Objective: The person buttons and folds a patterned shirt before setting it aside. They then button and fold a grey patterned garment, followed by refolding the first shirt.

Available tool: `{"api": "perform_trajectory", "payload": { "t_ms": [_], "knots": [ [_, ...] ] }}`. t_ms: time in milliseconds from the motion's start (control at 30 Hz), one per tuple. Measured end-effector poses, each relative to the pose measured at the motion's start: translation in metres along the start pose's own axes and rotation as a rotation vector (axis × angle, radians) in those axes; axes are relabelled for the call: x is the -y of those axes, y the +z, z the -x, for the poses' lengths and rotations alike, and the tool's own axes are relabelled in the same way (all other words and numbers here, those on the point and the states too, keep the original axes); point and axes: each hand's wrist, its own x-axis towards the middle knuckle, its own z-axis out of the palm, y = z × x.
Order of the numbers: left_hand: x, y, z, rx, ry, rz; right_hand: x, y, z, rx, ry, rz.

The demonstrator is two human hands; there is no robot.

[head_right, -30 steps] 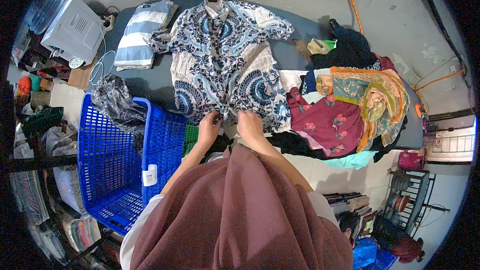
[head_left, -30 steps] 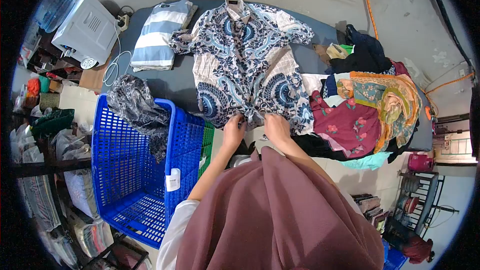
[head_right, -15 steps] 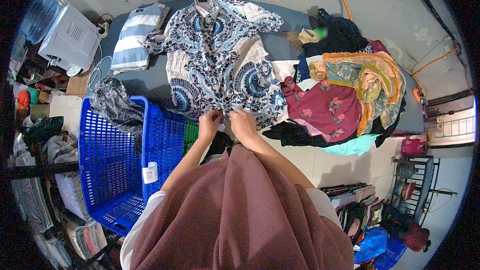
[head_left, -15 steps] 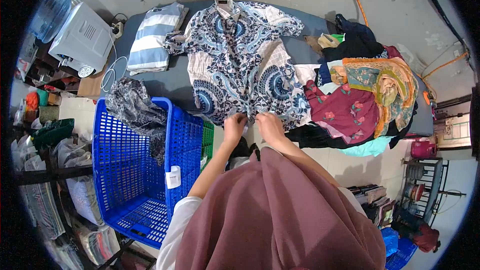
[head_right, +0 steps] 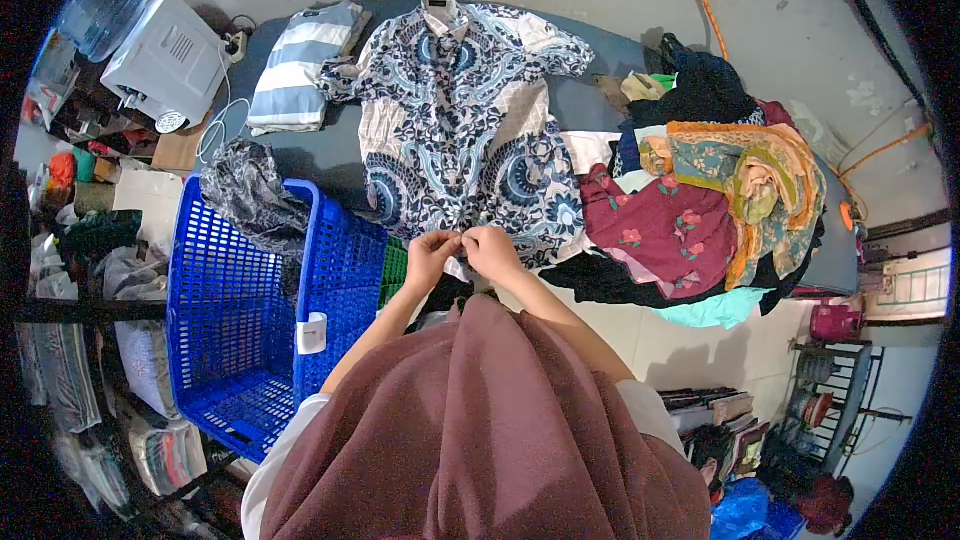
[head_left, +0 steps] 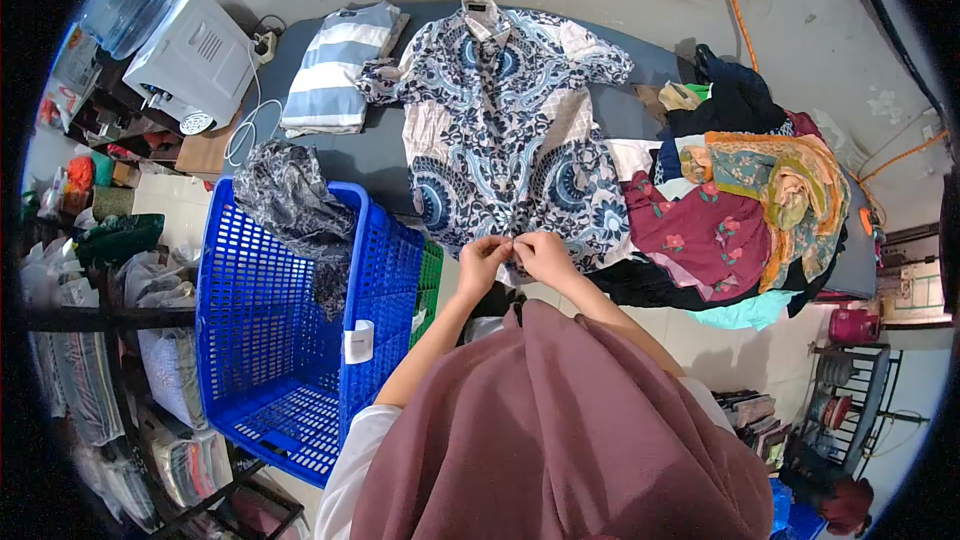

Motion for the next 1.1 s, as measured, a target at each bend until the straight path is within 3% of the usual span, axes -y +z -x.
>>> {"api": "perform_trajectory", "payload": {
  "t_ms": [133, 200, 433, 500, 667, 767, 800, 833, 900, 1033, 1100],
  "knots": [
    [0.011, 0.002, -0.005, 0.009, -0.067, 0.180, -0.012, 0.001, -0.001, 0.066, 0.212, -0.420],
    [0.011, 0.004, -0.006, 0.029, -0.077, 0.283, -0.013, -0.003, 0.000, 0.049, 0.219, -0.424],
    [-0.016, 0.006, -0.001, -0.003, -0.027, 0.026, 0.001, -0.004, -0.003, -0.124, 0.078, -0.037],
    [-0.010, 0.001, -0.003, 0.013, -0.011, 0.035, 0.004, -0.002, -0.002, -0.126, 0.072, -0.057],
    [-0.016, -0.005, -0.003, -0.045, 0.011, -0.348, 0.011, -0.004, -0.003, -0.093, 0.067, -0.108],
    [-0.023, -0.002, -0.007, -0.081, 0.123, -0.444, 0.004, 0.000, -0.010, -0.111, 0.118, -0.164],
    [-0.033, -0.002, -0.008, -0.055, 0.105, -0.437, 0.003, 0.000, -0.011, -0.123, 0.120, -0.202],
    [-0.034, -0.002, -0.012, -0.059, 0.210, -0.342, -0.001, -0.003, -0.012, -0.074, 0.221, -0.432],
    [-0.050, -0.011, -0.020, 0.097, 0.020, -0.255, -0.003, -0.013, -0.014, 0.036, 0.423, -0.899],
    [-0.064, -0.033, -0.049, 0.382, -0.012, -0.102, 0.001, -0.040, -0.021, 0.223, 0.477, -0.990],
    [-0.079, -0.045, -0.081, 0.166, 0.078, -0.075, -0.002, -0.043, -0.028, 0.158, 0.452, -0.879]
  ]
}}
